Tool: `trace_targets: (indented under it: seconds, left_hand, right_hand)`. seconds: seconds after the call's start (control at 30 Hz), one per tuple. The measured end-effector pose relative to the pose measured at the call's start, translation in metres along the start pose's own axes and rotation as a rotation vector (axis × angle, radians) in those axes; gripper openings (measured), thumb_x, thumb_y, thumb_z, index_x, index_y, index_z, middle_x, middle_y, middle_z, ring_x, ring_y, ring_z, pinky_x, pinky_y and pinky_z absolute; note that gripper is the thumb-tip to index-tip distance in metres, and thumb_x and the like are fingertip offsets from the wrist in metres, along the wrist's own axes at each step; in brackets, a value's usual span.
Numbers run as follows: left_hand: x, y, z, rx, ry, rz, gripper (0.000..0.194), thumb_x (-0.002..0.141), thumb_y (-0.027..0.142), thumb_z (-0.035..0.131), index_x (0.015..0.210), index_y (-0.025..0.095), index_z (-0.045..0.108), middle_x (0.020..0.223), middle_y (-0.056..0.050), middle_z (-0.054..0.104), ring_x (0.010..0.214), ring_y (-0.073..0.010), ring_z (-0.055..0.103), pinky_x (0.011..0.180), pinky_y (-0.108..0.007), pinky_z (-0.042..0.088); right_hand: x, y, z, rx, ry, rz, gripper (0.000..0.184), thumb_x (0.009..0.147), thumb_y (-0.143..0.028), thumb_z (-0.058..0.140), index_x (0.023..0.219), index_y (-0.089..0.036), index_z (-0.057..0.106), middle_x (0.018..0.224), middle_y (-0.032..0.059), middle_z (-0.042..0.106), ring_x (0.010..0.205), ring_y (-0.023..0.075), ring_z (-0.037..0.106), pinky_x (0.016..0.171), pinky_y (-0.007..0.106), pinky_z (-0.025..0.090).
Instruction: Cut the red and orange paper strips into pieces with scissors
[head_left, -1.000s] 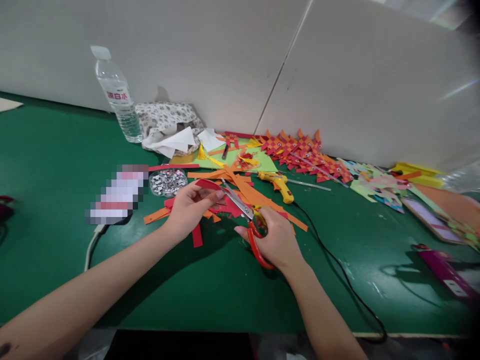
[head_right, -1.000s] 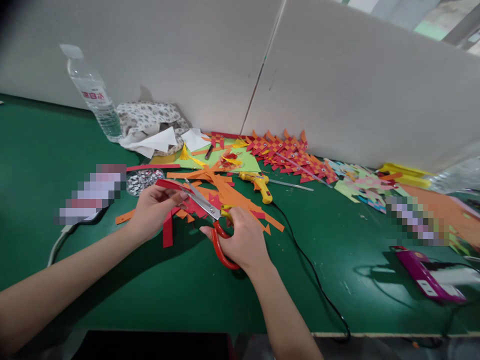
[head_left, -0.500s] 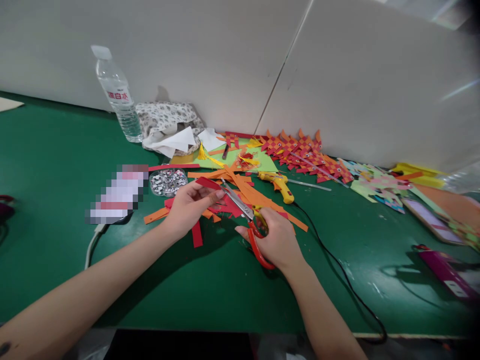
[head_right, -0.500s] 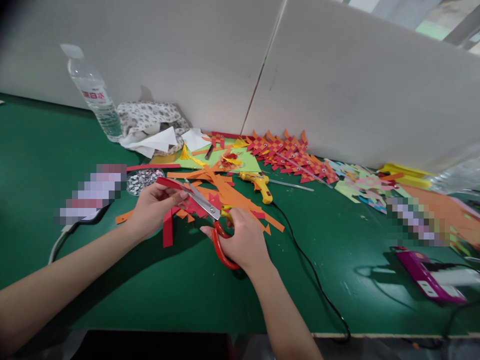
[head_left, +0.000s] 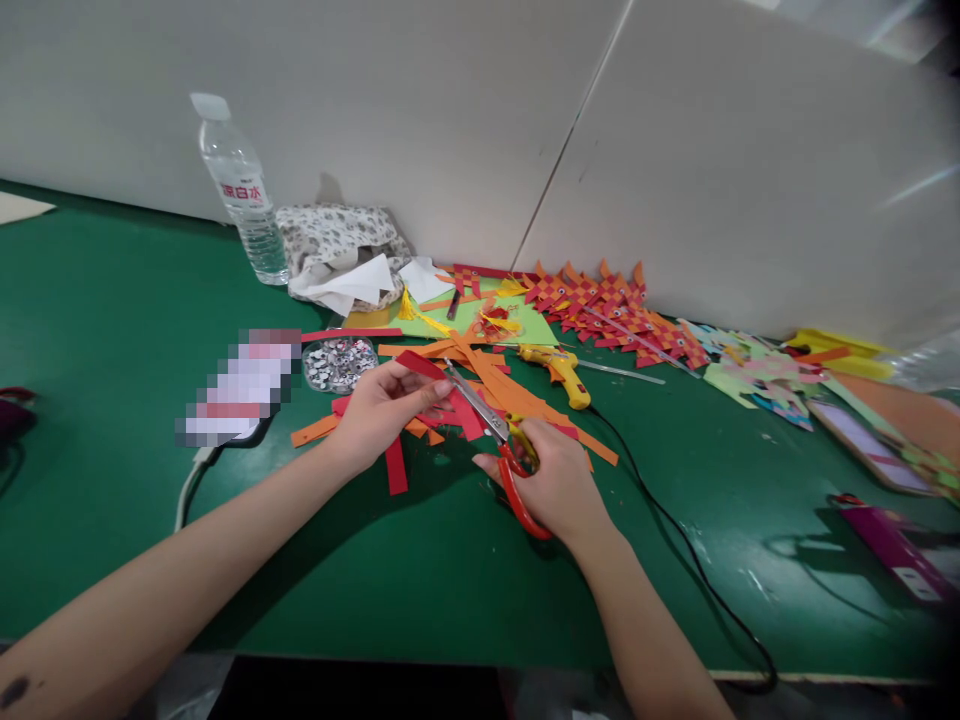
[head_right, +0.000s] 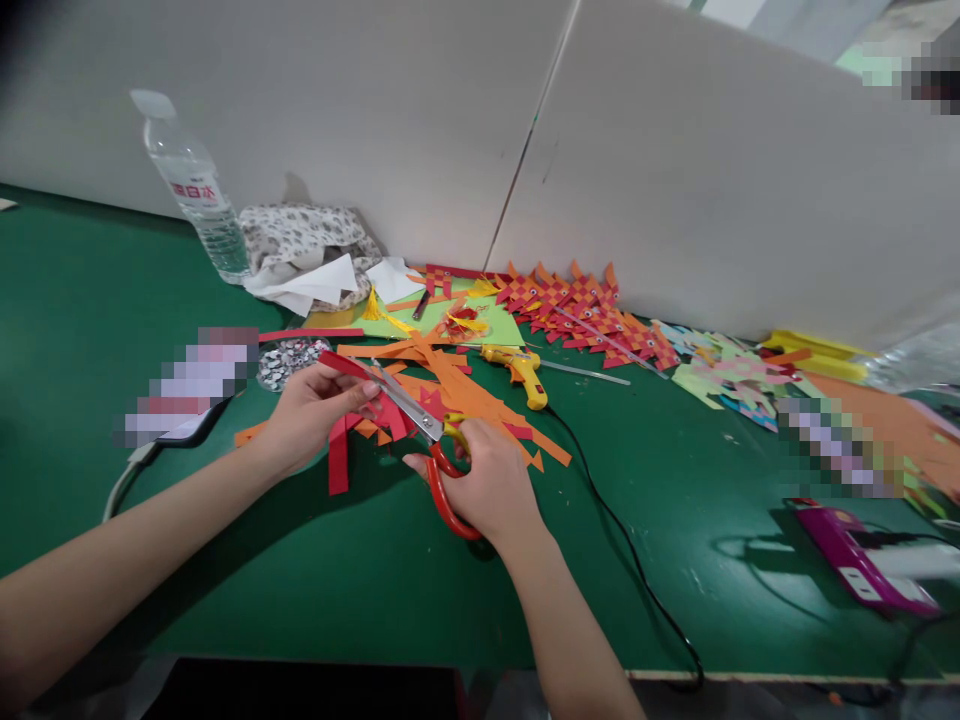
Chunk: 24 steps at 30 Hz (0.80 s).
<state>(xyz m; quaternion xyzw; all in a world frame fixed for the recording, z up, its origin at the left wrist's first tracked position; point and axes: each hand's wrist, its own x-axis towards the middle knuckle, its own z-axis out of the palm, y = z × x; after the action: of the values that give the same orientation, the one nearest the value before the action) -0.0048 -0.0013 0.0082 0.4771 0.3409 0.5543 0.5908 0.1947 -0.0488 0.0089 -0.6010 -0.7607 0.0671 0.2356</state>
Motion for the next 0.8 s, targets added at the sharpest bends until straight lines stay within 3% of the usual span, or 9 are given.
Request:
trace_targets:
  seconds: [0.8]
  left_hand:
    - [0.0049,0.0022,-0.0077,0.035,-0.076,-0.060,0.021,0.066,0.030,0.076,0.074,0.014,0.065,0.063,-0.001,0.068,0.056,-0.0122,0.065,0.055,-0.022,0.055]
  right_hand:
    - [-0.0001,0.0005,0.0016,-0.035,0.031,-0.047,0.041,0.073,-0.056,0.058,0.063,-0.021,0.040,0.059,-0.0029,0.042,0.053,0.0117,0.038,0.050,0.024,0.028]
